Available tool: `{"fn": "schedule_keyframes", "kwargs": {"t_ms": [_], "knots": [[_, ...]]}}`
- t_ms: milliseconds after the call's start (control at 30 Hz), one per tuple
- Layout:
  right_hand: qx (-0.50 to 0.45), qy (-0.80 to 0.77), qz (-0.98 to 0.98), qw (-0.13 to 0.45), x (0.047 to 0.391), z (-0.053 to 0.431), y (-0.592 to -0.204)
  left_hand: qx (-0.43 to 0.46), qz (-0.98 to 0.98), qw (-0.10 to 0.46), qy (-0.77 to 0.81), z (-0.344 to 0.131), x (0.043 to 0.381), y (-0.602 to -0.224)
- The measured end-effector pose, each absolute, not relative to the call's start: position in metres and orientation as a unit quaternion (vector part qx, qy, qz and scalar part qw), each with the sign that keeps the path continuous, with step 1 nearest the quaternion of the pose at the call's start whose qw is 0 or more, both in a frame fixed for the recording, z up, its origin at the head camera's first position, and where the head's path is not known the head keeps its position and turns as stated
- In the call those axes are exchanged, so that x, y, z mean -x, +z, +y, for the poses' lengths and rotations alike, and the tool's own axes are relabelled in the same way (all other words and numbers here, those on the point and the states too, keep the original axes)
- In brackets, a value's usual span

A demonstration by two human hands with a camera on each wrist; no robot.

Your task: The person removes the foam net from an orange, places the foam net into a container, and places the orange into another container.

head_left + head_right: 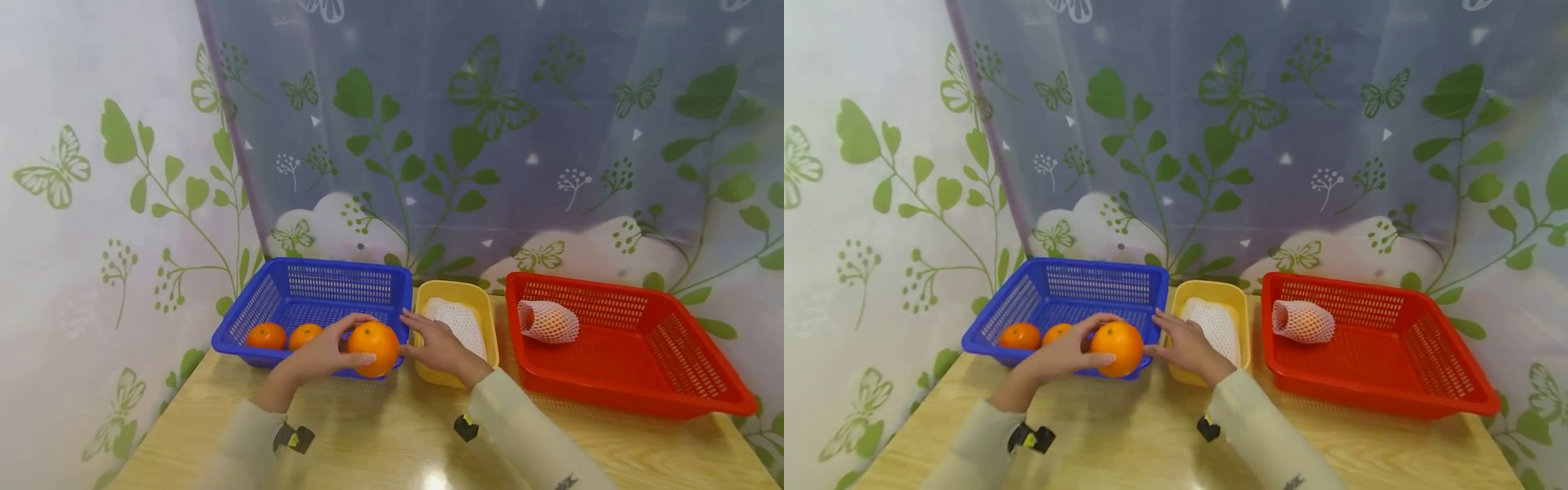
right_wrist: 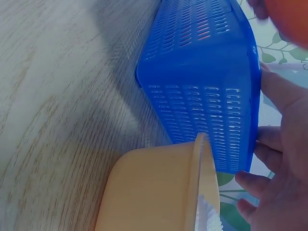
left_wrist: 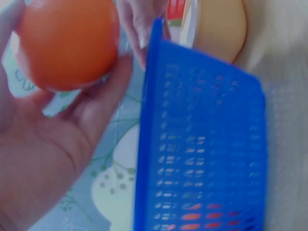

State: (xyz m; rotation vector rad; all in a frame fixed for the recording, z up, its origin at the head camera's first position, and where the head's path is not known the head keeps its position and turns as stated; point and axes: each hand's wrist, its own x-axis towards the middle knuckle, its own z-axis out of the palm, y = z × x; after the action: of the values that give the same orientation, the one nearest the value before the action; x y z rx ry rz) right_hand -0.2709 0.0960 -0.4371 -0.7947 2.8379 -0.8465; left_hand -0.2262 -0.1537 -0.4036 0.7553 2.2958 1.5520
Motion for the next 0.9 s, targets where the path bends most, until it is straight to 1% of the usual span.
{"fn": "schedule_keyframes", "kwargs": {"t_ms": [167, 267, 567, 733, 900], "knots": [[0.25, -0.28, 0.926, 0.047, 0.271, 0.096, -0.435, -0.204, 0.858, 0.06, 0.467, -0.162, 0.241, -0.388], [0.249, -0.282, 0.925, 0.051, 0.27, 0.095, -0.433, -0.178, 0.896, 0.041, 0.406, -0.167, 0.249, -0.376], [0.239, -0.286, 0.926, 0.059, 0.269, 0.094, -0.433, -0.142, 0.947, 0.025, 0.289, -0.183, 0.286, -0.345], [0.247, -0.283, 0.925, 0.06, 0.267, 0.094, -0.431, -0.137, 0.96, 0.025, 0.242, -0.189, 0.311, -0.339], [0.255, -0.277, 0.925, 0.054, 0.267, 0.094, -0.428, -0.129, 0.971, 0.037, 0.197, -0.19, 0.335, -0.339]]}}
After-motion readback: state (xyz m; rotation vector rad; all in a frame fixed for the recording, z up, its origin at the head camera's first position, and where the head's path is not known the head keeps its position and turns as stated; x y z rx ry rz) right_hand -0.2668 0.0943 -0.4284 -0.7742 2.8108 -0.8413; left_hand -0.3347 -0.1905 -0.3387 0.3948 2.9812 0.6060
